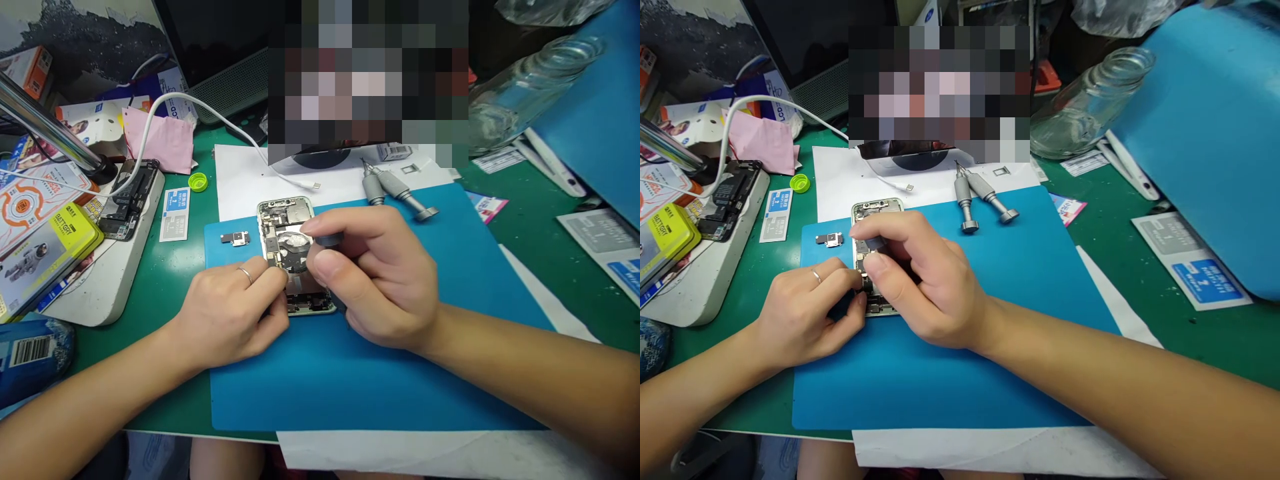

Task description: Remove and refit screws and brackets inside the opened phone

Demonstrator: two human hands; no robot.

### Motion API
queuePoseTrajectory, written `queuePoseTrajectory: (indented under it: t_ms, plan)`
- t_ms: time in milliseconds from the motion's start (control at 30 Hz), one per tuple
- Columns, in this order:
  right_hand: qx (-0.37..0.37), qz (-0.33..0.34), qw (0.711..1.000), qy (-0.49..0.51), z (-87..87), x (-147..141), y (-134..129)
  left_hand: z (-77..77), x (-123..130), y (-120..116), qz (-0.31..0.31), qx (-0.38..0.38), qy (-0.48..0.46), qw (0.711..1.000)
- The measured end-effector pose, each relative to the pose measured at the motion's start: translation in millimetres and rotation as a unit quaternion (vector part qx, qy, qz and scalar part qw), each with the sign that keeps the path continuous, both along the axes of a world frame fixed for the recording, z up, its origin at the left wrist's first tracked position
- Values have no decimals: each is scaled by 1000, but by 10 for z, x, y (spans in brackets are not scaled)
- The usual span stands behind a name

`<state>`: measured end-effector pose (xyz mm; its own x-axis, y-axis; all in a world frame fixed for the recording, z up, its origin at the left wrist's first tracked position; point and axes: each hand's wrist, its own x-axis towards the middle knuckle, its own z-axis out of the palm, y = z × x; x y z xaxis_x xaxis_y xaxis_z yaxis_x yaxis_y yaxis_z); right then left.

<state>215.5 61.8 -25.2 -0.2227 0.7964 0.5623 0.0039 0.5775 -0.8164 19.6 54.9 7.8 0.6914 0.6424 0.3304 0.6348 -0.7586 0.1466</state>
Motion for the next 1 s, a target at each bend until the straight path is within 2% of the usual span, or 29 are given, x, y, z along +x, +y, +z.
queuePoseTrajectory:
  t_ms: [167,300,433,667,867,1000]
  plan:
    - [9,-4,1000,5,22,-8,4,51,-57,-37,26,-73,-71,994]
    - [6,-4,1000,5,53,-6,5,152,-170,-13,86,-113,-107,984]
    - [11,6,1000,12,41,-3,-2,224,-279,84,153,-117,-95,977]
    - [9,-11,1000,8,20,-1,-12,275,-379,178,194,-98,-19,976]
    - [12,-17,1000,17,19,-6,-9,274,-400,196,198,-187,-1,962]
    - [11,-25,1000,3,38,-7,-11,255,-393,202,206,-201,15,958]
